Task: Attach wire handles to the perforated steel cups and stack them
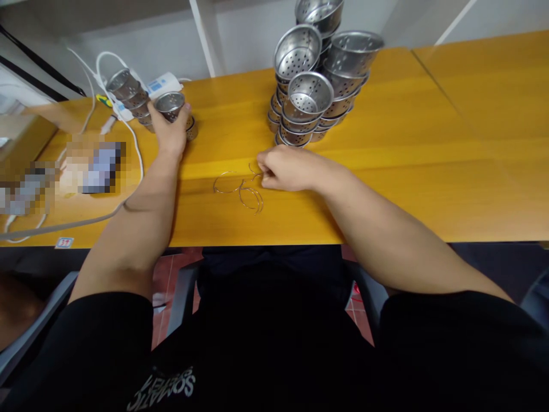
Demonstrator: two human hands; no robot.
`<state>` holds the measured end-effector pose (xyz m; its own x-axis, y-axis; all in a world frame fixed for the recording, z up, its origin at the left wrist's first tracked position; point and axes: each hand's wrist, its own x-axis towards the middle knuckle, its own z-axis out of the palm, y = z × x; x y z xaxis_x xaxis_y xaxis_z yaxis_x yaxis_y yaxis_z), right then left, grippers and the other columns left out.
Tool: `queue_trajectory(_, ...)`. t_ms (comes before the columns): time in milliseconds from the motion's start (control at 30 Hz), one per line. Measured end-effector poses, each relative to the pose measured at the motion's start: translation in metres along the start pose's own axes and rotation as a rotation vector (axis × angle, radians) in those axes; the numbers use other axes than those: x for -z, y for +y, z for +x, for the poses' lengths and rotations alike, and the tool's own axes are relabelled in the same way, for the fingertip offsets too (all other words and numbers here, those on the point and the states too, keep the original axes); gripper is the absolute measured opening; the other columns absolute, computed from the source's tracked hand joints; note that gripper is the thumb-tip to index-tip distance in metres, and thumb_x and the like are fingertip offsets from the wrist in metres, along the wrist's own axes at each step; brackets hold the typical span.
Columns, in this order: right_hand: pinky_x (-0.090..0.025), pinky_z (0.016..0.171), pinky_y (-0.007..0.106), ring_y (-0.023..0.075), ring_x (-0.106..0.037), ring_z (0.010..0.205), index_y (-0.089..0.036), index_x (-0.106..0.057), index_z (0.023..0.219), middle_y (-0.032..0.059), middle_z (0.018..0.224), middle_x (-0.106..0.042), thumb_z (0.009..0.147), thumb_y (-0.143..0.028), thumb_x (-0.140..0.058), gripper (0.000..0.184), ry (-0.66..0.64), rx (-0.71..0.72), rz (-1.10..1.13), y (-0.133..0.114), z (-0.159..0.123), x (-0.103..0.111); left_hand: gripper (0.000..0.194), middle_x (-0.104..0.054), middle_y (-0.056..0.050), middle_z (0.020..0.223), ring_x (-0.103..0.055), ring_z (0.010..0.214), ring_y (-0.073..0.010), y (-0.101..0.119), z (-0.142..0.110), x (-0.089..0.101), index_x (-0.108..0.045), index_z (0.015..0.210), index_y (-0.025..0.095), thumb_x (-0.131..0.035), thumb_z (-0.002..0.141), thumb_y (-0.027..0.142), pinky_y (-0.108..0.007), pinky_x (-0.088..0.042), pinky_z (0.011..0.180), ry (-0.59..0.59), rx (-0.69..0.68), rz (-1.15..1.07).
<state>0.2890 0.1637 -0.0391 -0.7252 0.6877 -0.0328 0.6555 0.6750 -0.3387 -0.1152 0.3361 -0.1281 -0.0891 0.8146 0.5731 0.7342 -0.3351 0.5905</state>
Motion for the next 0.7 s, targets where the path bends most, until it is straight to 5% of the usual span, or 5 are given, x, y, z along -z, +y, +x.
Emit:
queue_trajectory(100,-0.050,0.085,0.041,0.0230,-0.066,0.078,-0.029,-0.061,0.096,0.0005,0.087,-0.074,0.091,-0.021,-0.081,0.022,0.054,0.059,0.242,0.006,0.002,-0.006,0.136,-0.076,-0.001,0.128,-0.062,0.134,-0.0217,0.009,-0.001,0.001,-0.045,0.130,0.037,-0.028,0.057,0.151,-0.053,-0.051,0.132,0.284,0.027,-0.163)
queue_trajectory(167,-0.054,0.084,0.041,0.0228,-0.068,0.078,-0.028,-0.069,0.106,0.0001,0.089,-0.077,0.091,-0.024,-0.081,0.019,0.109,0.082,0.397,0.007,0.004,-0.011,0.140,-0.077,-0.002,0.131,-0.066,0.124,-0.0235,0.020,-0.003,0.004,-0.046,0.134,0.038,-0.044,0.052,0.151,-0.055,-0.057,0.128,0.360,0.006,-0.230)
queue_trajectory(300,-0.057,0.084,0.042,0.0238,-0.071,0.082,-0.024,-0.082,0.127,0.0036,0.099,-0.082,0.100,-0.039,-0.083,0.031,0.247,0.106,0.510,0.008,0.009,-0.019,0.111,-0.074,-0.001,0.130,-0.064,0.117,-0.0224,0.031,-0.006,0.011,-0.046,0.135,0.037,-0.074,0.083,0.132,-0.056,-0.061,0.121,0.278,-0.069,-0.316)
queue_trajectory(533,-0.054,0.080,0.041,0.0230,-0.066,0.078,-0.024,-0.084,0.115,0.0024,0.088,-0.076,0.109,-0.050,-0.082,0.027,0.288,0.118,0.495,0.011,0.012,-0.026,0.119,-0.085,-0.001,0.136,-0.070,0.132,-0.0326,0.059,-0.016,0.016,-0.053,0.132,0.044,-0.080,0.061,0.135,-0.065,-0.058,0.137,0.092,0.008,-0.319)
queue_trajectory(700,-0.054,0.084,0.043,0.0239,-0.065,0.080,-0.024,-0.084,0.115,0.0039,0.091,-0.075,0.115,-0.055,-0.082,0.031,0.278,0.140,0.475,0.012,0.010,-0.025,0.102,-0.084,-0.004,0.145,-0.077,0.151,-0.0422,0.095,-0.041,0.010,-0.061,0.133,0.042,-0.110,0.068,0.104,-0.066,-0.061,0.140,-0.159,0.048,-0.311)
